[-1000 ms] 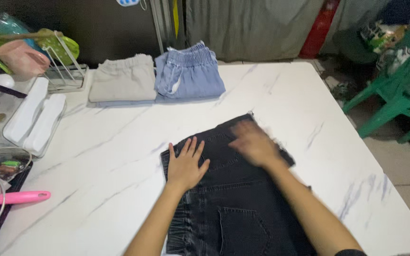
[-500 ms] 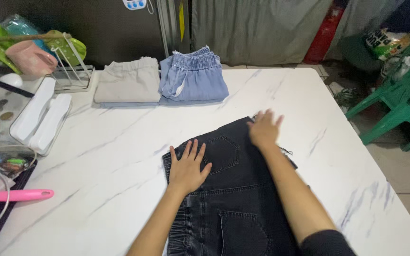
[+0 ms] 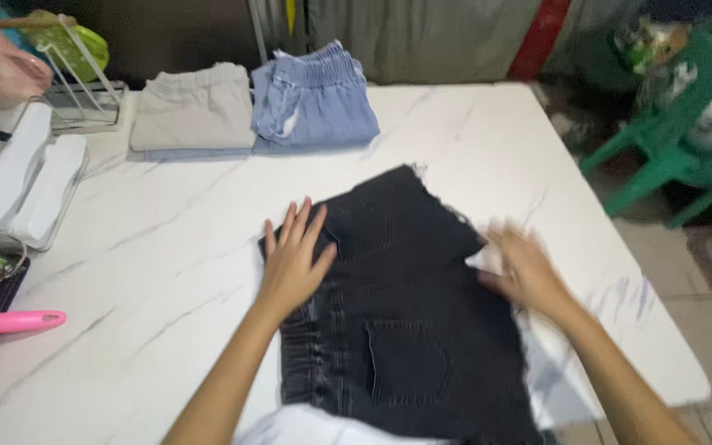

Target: The person folds several pairs of shorts on a white marble table. They handle light blue, black, and yellow shorts one at a time, smoothing and folding each into a compact rectangle, then stacking them on the table.

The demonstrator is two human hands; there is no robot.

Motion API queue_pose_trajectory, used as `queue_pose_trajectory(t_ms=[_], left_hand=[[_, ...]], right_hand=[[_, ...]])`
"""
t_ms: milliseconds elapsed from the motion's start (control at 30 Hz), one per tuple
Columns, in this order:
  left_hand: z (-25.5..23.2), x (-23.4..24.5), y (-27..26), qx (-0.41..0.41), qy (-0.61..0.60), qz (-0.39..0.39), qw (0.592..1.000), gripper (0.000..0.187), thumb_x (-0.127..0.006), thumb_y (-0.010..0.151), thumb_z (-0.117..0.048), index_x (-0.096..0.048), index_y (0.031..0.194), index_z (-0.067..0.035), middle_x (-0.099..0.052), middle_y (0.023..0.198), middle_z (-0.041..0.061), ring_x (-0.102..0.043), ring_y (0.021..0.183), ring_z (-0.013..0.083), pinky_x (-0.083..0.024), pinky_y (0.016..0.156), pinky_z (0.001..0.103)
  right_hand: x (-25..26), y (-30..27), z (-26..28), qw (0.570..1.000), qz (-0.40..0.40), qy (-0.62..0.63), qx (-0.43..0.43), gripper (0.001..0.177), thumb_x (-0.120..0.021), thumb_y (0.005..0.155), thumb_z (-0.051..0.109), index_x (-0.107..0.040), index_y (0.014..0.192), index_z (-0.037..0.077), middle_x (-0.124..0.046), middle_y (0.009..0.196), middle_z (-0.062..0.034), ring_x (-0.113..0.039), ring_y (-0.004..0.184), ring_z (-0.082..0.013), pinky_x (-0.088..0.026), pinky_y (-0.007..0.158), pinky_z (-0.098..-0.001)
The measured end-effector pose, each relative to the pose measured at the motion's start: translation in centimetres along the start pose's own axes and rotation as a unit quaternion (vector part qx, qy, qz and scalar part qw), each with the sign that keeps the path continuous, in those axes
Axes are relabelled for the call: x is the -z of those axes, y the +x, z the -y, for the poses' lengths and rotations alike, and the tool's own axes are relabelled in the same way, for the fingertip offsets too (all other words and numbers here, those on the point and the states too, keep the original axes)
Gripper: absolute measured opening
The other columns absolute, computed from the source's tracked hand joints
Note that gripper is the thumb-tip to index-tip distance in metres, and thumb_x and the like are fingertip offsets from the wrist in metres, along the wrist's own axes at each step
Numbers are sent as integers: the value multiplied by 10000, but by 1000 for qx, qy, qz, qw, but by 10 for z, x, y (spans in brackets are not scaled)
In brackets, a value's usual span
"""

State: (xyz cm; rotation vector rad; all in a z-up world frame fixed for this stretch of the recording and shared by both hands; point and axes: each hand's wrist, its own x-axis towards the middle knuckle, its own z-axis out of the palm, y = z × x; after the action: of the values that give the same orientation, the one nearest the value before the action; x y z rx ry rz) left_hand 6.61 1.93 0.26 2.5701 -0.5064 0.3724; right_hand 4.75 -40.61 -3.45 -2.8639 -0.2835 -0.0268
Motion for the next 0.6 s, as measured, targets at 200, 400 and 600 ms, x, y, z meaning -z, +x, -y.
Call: queue_pose_trajectory(t_ms=[200, 400, 600], left_hand=[[-8, 60, -113, -95, -141, 274, 947, 685, -796, 786, -533, -612, 1344, -180, -371, 1628, 156, -241, 1498, 363, -88, 1176, 626], [16, 34, -171, -97, -81, 167, 978, 407, -871, 813, -335, -675, 1115, -145, -641, 1276, 126, -563, 1278, 306, -337, 1130, 571], [24, 52, -147, -4, -184, -22, 983, 259, -765, 800, -243, -722, 1021, -115, -779, 974, 39, -709, 969, 195, -510, 958, 416]], right_hand=[[-109, -176, -24, 977, -63, -3, 204, 303, -735, 779, 408, -656, 1011, 230, -624, 1271, -72, -558, 1249, -326, -355, 1155, -546], [-81, -183, -8, 986, -15, 78, 146, 225, -723, 736, 385, -721, 804, 170, -708, 1142, -34, -645, 1133, -259, -442, 1050, -467], [88, -122, 2, 970, 59, 223, -72, 300, -807, 680, 240, -756, 941, 101, -740, 992, -43, -741, 932, -194, -565, 921, -394]])
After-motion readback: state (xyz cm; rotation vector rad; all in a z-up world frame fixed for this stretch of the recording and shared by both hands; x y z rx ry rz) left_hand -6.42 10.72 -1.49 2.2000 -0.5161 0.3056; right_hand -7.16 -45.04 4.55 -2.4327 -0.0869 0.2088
